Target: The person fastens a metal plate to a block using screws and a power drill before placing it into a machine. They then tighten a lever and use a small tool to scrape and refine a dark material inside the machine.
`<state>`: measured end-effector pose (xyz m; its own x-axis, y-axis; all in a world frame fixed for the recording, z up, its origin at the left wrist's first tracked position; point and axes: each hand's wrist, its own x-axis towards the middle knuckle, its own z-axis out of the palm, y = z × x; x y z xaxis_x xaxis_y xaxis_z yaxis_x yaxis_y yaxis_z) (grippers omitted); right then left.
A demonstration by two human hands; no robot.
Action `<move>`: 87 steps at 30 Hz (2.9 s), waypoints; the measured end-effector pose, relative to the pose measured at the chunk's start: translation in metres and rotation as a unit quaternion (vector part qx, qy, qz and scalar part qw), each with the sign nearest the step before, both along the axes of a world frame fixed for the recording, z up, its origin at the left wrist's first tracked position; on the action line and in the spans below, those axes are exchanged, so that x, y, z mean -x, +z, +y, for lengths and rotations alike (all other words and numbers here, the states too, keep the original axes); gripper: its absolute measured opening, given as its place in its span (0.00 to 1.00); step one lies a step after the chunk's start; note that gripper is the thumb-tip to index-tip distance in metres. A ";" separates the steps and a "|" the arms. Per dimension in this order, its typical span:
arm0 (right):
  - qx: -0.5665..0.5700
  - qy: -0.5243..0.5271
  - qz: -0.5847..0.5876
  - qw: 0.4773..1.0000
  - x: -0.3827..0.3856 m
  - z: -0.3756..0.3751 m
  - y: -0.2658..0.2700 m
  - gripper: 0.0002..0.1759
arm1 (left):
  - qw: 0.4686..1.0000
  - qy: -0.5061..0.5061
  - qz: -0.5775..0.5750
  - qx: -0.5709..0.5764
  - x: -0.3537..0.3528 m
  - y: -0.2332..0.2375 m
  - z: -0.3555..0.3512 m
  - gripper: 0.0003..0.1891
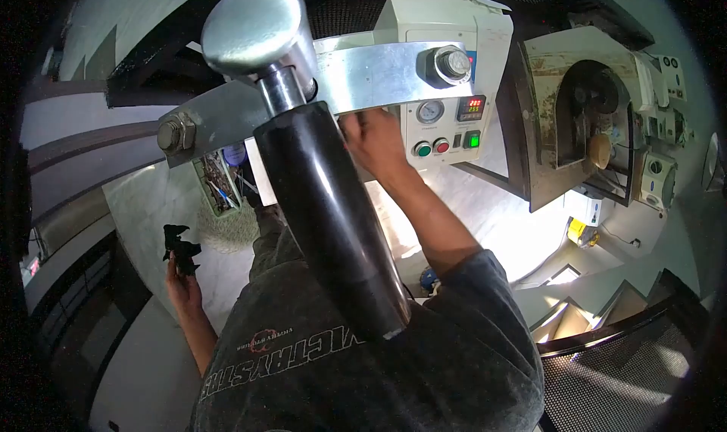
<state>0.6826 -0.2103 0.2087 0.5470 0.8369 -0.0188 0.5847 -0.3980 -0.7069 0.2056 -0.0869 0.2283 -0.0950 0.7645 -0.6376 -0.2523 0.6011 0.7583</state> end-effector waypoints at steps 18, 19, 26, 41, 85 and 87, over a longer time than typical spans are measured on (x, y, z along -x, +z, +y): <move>-0.017 -0.044 0.056 0.997 0.009 0.003 0.004 0.12 | 1.000 -0.004 -0.024 -0.003 0.010 -0.004 -0.009 0.17; 0.046 -0.006 -0.006 0.999 0.005 0.009 0.002 0.11 | 1.000 -0.003 -0.031 0.001 0.012 -0.004 -0.010 0.17; -0.065 0.129 -0.034 0.989 -0.004 0.020 -0.002 0.15 | 1.000 0.006 -0.024 0.009 0.019 -0.006 -0.012 0.19; -0.053 0.130 -0.116 0.983 -0.007 0.018 -0.008 0.18 | 0.997 -0.027 -0.070 0.014 0.008 -0.022 -0.001 0.18; -0.240 0.001 0.545 0.803 0.146 -0.093 0.076 0.14 | 0.967 -0.141 -0.126 -0.170 -0.182 0.068 -0.103 0.26; -0.252 -0.003 0.526 0.812 0.148 -0.094 0.078 0.13 | 0.967 -0.147 -0.147 -0.147 -0.186 0.073 -0.102 0.24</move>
<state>0.5349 -0.3048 0.2868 0.4544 0.8805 -0.1350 -0.4494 0.0957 -0.8882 0.3916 -0.1892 0.3017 0.3059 0.8833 -0.3552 -0.3347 0.4490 0.8285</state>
